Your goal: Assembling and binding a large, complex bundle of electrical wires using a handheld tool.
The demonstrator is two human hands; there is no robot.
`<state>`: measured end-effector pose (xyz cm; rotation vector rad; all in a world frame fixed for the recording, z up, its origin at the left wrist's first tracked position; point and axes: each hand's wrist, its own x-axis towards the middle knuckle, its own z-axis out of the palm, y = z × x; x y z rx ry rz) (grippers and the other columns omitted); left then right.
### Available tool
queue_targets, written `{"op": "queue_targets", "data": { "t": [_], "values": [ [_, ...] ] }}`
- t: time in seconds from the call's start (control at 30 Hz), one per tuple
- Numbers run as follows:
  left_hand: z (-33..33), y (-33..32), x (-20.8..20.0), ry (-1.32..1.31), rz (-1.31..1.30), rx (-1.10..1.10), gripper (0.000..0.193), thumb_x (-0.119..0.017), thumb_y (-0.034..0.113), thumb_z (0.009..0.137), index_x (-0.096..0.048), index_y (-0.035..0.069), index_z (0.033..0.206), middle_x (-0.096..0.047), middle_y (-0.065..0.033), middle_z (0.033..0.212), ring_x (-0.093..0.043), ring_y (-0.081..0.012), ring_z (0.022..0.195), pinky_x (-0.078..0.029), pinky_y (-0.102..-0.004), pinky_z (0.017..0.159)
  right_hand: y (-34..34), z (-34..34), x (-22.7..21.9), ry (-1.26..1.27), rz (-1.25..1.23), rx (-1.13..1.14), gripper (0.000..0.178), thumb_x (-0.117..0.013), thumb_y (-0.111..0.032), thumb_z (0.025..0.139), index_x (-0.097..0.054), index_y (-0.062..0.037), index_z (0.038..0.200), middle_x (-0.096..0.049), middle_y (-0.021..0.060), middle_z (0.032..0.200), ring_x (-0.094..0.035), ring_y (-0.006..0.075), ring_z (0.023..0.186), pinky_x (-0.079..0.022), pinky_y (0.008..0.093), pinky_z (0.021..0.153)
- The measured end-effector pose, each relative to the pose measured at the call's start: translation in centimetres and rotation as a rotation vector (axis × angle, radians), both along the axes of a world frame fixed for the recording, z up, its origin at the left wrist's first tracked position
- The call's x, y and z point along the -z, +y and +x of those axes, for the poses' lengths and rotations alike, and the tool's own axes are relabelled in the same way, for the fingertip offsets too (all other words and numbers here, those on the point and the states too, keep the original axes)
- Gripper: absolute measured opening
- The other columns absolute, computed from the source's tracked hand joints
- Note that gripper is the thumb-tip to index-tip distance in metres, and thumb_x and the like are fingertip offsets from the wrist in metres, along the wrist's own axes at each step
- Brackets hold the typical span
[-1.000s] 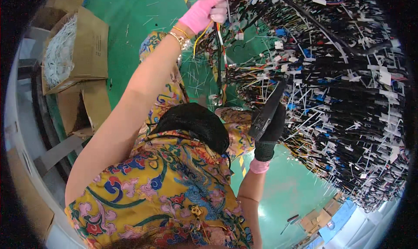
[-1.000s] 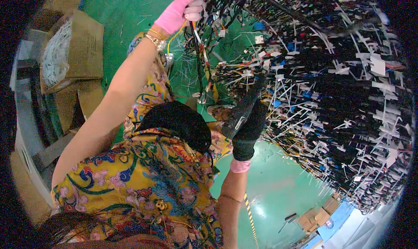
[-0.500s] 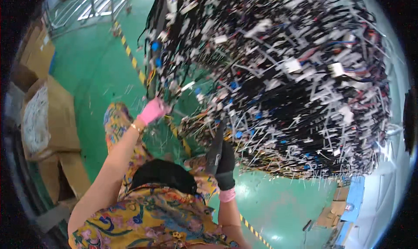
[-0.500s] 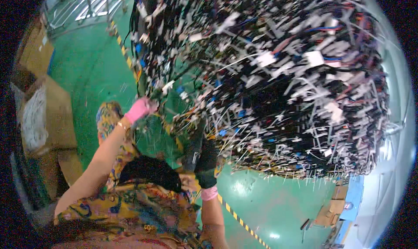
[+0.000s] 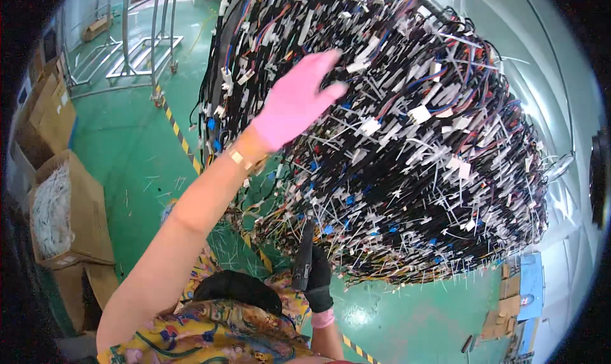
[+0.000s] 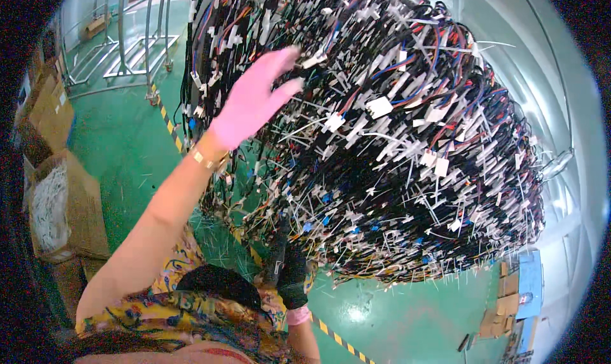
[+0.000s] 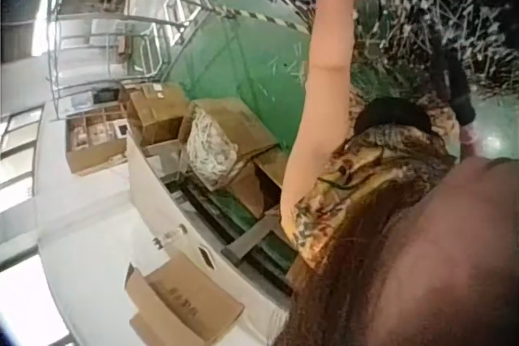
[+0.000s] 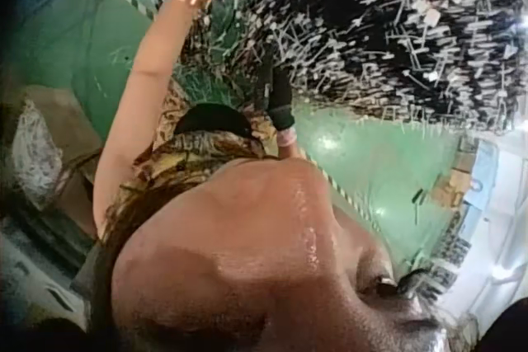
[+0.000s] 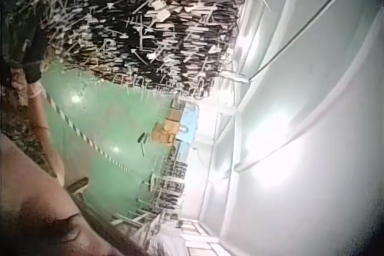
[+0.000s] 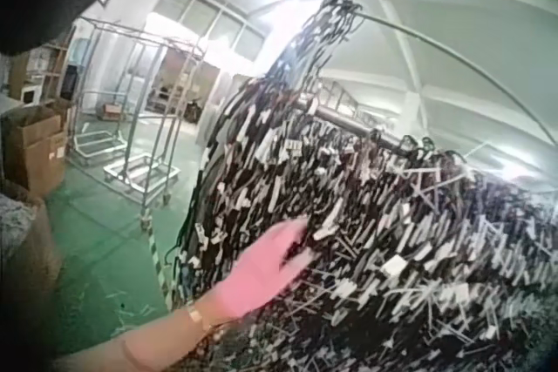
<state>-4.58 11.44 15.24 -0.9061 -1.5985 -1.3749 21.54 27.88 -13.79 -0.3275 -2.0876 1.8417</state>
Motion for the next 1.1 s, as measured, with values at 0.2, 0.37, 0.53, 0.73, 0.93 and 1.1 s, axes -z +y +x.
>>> {"op": "queue_targets", "data": {
  "t": [0.2, 0.37, 0.53, 0.73, 0.93, 1.1],
  "values": [
    [-2.9, 2.1, -7.3, -0.526, 0.043, 0.782, 0.029, -0.058, 0.030, 0.094, -0.064, 0.002, 0.094, -0.054, 0.0038, 0.066, -0.050, -0.0039, 0.054, -0.043, -0.0200, 0.048, -1.4, 0.2, -3.1, -0.064, -0.019, -0.115, 0.033, -0.038, -0.028, 0.101, -0.054, -0.0067, 0.121, -0.063, 0.0073, 0.105, -0.062, 0.0184, 0.090, -0.053, 0.0332, 0.078],
    [-5.4, -1.9, -10.5, -0.451, 0.367, 0.716, 0.029, -0.059, 0.032, 0.093, -0.066, 0.005, 0.088, -0.047, 0.0074, 0.062, -0.039, -0.0014, 0.046, -0.031, -0.0196, 0.039, -0.2, 0.3, -3.1, -0.024, -0.856, -0.191, 0.033, -0.039, -0.025, 0.100, -0.053, -0.0060, 0.122, -0.062, 0.0079, 0.106, -0.062, 0.0188, 0.091, -0.053, 0.0335, 0.080],
    [-5.4, -4.3, -9.3, -0.400, 0.336, 0.426, 0.023, -0.060, 0.029, 0.092, -0.059, 0.006, 0.090, -0.051, 0.0052, 0.069, -0.045, -0.0040, 0.060, -0.036, -0.0209, 0.050, -1.8, 0.4, -5.7, -0.006, -0.168, -0.082, 0.026, -0.050, -0.006, 0.092, -0.053, -0.0052, 0.118, -0.061, 0.0072, 0.104, -0.061, 0.0165, 0.089, -0.052, 0.0315, 0.076],
    [-1.0, -4.9, -7.4, -0.213, 0.306, 0.148, 0.042, -0.065, 0.024, 0.089, -0.056, -0.001, 0.121, -0.063, -0.0056, 0.102, -0.057, -0.0123, 0.094, -0.046, -0.0269, 0.086, -2.2, 0.7, -4.9, -0.032, -0.800, -0.158, 0.024, -0.041, -0.020, 0.098, -0.056, -0.0084, 0.114, -0.061, 0.0040, 0.102, -0.061, 0.0163, 0.089, -0.052, 0.0321, 0.076],
    [-0.1, -4.1, -5.1, 0.452, 0.253, -0.608, 0.026, -0.065, 0.018, 0.088, -0.062, 0.001, 0.108, -0.060, -0.0026, 0.089, -0.055, -0.0134, 0.068, -0.049, -0.0267, 0.067, -2.0, 1.3, -2.9, -0.040, -0.817, -0.048, 0.028, -0.049, -0.020, 0.096, -0.055, -0.0074, 0.121, -0.062, 0.0054, 0.109, -0.061, 0.0194, 0.092, -0.050, 0.0340, 0.080],
    [1.6, -1.1, -0.5, -0.063, -0.003, 0.132, 0.035, -0.055, 0.008, 0.087, -0.055, 0.002, 0.122, -0.058, -0.0173, 0.115, -0.057, -0.0304, 0.104, -0.044, -0.0365, 0.096, -2.7, 2.0, -4.3, 0.013, 0.108, -0.054, 0.050, -0.068, -0.009, 0.079, -0.051, -0.0032, 0.126, -0.061, 0.0116, 0.113, -0.060, 0.0264, 0.093, -0.048, 0.0360, 0.081]
  ]
}}
